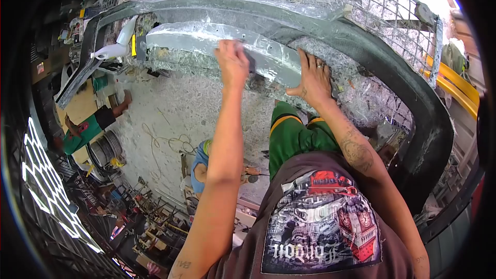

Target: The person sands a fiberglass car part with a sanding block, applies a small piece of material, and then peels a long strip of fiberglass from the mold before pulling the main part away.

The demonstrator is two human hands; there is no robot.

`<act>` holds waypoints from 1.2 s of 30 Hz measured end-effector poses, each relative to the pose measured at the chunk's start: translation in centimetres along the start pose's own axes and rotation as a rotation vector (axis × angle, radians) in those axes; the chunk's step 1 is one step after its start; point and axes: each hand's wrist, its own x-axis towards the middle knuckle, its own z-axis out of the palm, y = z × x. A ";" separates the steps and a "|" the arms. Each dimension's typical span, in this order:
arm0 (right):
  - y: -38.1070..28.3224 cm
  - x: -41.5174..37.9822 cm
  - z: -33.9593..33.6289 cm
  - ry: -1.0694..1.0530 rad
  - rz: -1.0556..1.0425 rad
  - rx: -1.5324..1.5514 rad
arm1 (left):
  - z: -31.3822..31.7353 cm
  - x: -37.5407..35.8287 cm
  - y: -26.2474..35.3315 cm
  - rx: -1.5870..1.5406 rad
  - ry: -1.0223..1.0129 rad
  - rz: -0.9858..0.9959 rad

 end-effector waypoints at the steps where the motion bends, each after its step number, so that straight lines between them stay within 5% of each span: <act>1: 0.0 -0.2 0.3 0.007 -0.004 0.004 | 0.0 0.8 -0.7 -0.042 0.058 -0.097; 5: 0.4 0.6 0.3 -0.015 0.002 0.006 | 1.9 -4.2 6.9 -0.160 0.069 0.077; 13: 6.8 -3.2 -1.3 -0.039 -0.032 0.068 | 0.9 -1.8 4.7 -0.312 0.143 -0.043; 16: 7.3 -4.1 0.0 -0.003 -0.026 0.098 | 1.9 -3.5 6.7 -0.109 0.104 -0.026; 19: 7.4 -4.3 1.0 0.060 -0.019 0.169 | 2.4 -6.6 12.0 -0.274 -0.112 0.205; 23: 8.0 -4.1 1.3 0.105 -0.044 0.181 | 1.4 -2.8 6.4 -0.252 -0.067 0.107; 27: 7.8 -4.1 1.1 0.089 -0.022 0.153 | 2.5 -7.1 13.5 -0.177 -0.064 0.259; 31: 7.9 -4.0 1.3 0.094 -0.033 0.162 | 1.8 -2.7 4.8 -0.163 -0.043 0.379; 36: 7.8 -3.9 1.0 0.085 -0.037 0.210 | 2.5 -6.8 11.5 -0.170 -0.099 0.195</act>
